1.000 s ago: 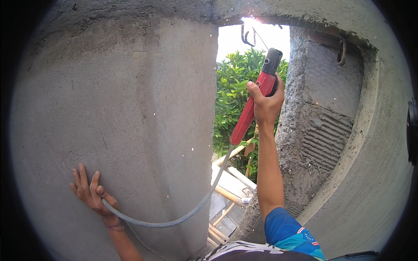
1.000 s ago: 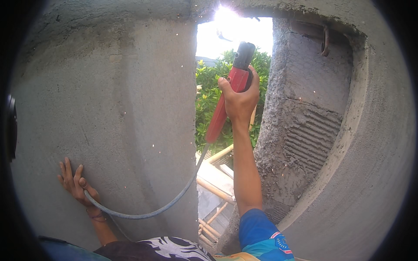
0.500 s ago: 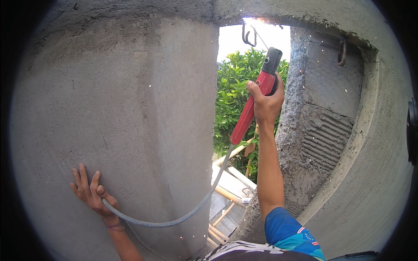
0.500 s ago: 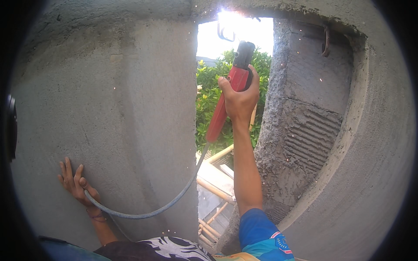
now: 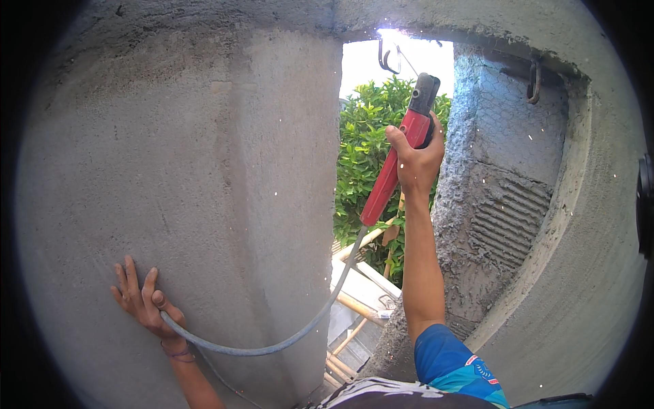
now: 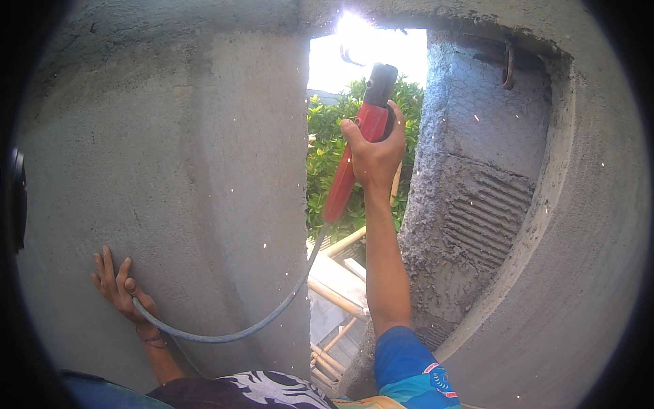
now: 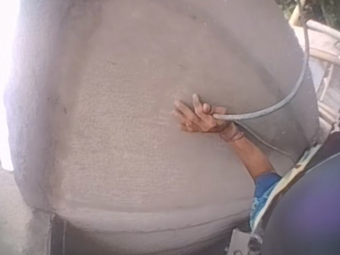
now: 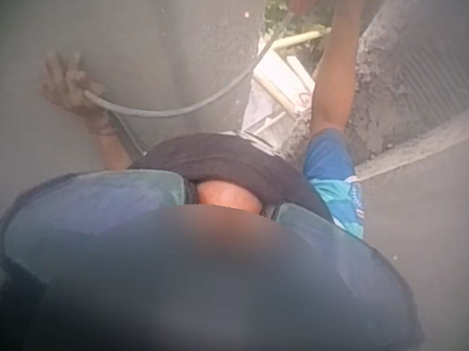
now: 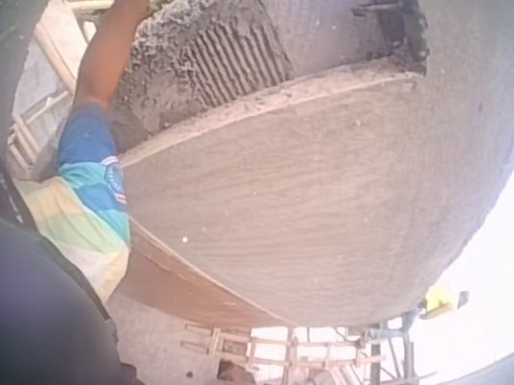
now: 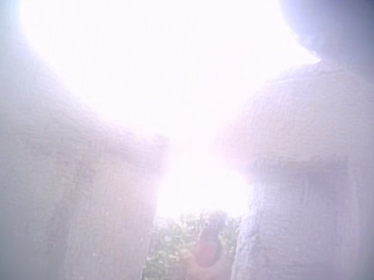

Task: The person uses a red handheld welding torch to weld metal hooks embedded in a concrete wall. They repeatedly position the torch at the hook junctions, activate the arc, and weld while holding the wall for stability. The person occasionally pauses to reposition the torch and cable.

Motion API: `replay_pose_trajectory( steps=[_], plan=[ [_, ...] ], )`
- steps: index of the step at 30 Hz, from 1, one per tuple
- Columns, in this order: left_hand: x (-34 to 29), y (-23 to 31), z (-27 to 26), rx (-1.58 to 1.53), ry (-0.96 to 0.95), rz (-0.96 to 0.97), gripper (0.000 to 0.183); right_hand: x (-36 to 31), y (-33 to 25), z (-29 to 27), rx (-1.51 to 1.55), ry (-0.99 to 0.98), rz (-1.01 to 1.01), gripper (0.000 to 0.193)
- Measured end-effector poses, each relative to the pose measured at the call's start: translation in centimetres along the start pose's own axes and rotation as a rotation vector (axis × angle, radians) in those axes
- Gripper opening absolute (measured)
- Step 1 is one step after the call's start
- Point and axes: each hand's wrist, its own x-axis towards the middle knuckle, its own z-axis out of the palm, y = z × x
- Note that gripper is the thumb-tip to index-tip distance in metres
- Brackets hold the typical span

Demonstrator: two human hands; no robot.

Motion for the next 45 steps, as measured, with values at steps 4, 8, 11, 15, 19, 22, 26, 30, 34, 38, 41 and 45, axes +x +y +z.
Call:
replay_pose_trajectory(
  steps=[4, 8, 11, 15, 19, 22, 26, 30, 34, 38, 41, 45],
  plan=[
    [-0.06, -0.15, 0.10, -0.028, 0.010, -0.001, 0.053, 0.03, -0.10, 0.05, 0.006, 0.001, 0.005, 0.081],
    [-0.13, -0.26, 0.16, -0.021, 0.009, -0.001, 0.053, 0.19, 0.00, 0.13, -0.004, -0.003, 0.008, 0.080],
    [-0.12, -0.23, 0.14, -0.031, 0.014, -0.001, 0.053, 0.23, 0.12, 0.14, -0.007, -0.004, -0.005, 0.080],
    [-0.04, -0.17, 0.07, -0.041, 0.014, 0.002, 0.053, 0.36, 0.08, 0.11, -0.061, 0.009, -0.025, 0.081],
    [0.00, -0.19, 0.10, -0.028, 0.012, 0.002, 0.053, 0.42, -0.08, 0.11, -0.068, 0.006, -0.022, 0.082],
    [-0.05, -0.23, 0.15, -0.031, 0.017, 0.007, 0.053, 0.44, -0.13, 0.13, -0.042, 0.000, -0.005, 0.081],
    [-0.13, -0.26, 0.15, -0.024, 0.009, 0.004, 0.052, 0.55, -0.02, 0.26, -0.016, -0.005, -0.007, 0.080],
    [-0.12, -0.26, 0.14, -0.024, 0.010, 0.006, 0.052, 0.60, 0.06, 0.33, -0.008, -0.011, -0.009, 0.080],
    [-0.14, -0.25, 0.13, -0.033, 0.008, 0.000, 0.052, 0.66, -0.07, 0.37, -0.026, -0.015, -0.009, 0.080],
    [-0.18, -0.30, 0.14, -0.036, 0.010, 0.000, 0.051, 0.67, -0.22, 0.49, 0.002, -0.018, 0.015, 0.080],
    [-0.19, -0.35, 0.18, -0.036, 0.010, 0.002, 0.051, 0.70, -0.26, 0.54, -0.030, 0.001, -0.013, 0.080],
    [-0.19, -0.36, 0.19, -0.033, 0.014, 0.011, 0.051, 0.80, -0.20, 0.56, -0.002, -0.005, 0.012, 0.080]
  ],
)
